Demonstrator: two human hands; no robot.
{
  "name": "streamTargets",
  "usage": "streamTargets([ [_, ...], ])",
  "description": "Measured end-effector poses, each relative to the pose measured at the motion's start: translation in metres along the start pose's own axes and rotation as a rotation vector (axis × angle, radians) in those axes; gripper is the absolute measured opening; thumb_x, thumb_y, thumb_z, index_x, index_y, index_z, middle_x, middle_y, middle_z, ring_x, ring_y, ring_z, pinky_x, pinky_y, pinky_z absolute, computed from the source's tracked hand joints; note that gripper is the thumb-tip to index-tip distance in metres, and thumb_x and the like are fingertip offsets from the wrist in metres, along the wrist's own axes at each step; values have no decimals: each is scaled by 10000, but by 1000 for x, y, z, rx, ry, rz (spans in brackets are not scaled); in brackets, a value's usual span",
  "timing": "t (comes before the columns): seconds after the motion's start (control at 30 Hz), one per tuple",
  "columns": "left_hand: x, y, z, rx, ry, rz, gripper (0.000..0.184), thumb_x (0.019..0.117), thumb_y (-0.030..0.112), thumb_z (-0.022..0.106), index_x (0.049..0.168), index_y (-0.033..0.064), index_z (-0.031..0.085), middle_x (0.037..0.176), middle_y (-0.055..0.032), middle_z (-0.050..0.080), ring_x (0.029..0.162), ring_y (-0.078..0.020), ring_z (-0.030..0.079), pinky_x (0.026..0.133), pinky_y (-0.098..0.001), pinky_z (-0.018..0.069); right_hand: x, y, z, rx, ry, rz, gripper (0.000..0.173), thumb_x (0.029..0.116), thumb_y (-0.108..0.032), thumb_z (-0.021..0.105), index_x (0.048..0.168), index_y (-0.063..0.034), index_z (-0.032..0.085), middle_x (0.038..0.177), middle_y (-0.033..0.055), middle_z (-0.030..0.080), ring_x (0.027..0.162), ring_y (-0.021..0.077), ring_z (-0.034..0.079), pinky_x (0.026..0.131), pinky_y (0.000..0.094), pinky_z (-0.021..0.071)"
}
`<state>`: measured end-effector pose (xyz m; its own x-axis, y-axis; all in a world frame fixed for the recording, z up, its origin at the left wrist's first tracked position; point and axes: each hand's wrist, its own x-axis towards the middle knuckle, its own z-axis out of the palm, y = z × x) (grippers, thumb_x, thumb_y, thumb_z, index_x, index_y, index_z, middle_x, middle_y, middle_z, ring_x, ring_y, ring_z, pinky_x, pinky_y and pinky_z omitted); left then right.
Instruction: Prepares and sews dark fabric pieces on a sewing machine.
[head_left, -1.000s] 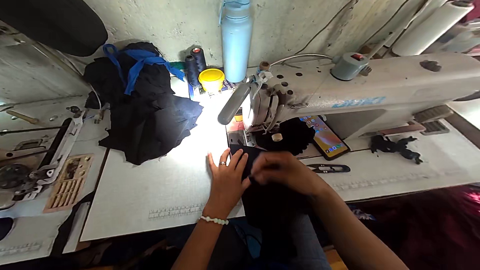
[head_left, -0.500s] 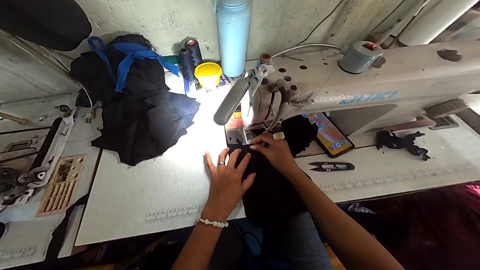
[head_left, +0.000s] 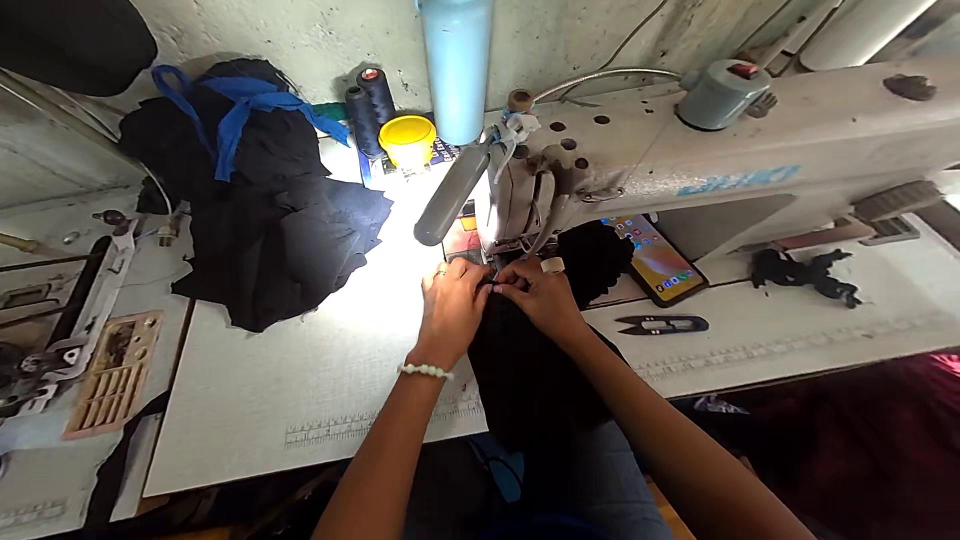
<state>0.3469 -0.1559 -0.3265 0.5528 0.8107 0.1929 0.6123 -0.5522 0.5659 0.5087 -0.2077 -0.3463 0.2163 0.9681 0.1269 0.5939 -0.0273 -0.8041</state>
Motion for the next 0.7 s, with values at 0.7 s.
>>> streamTargets([
  [0.7,9,3,2,-25,-25,-96,124,900,101,747,1012,69,704,1053,-124,670,995,-315,640,886,-597,437,-2,3,0,3,43,-70,103,890,-83,756,946,2,737,923,155,685,771,228,651,713,397,555],
])
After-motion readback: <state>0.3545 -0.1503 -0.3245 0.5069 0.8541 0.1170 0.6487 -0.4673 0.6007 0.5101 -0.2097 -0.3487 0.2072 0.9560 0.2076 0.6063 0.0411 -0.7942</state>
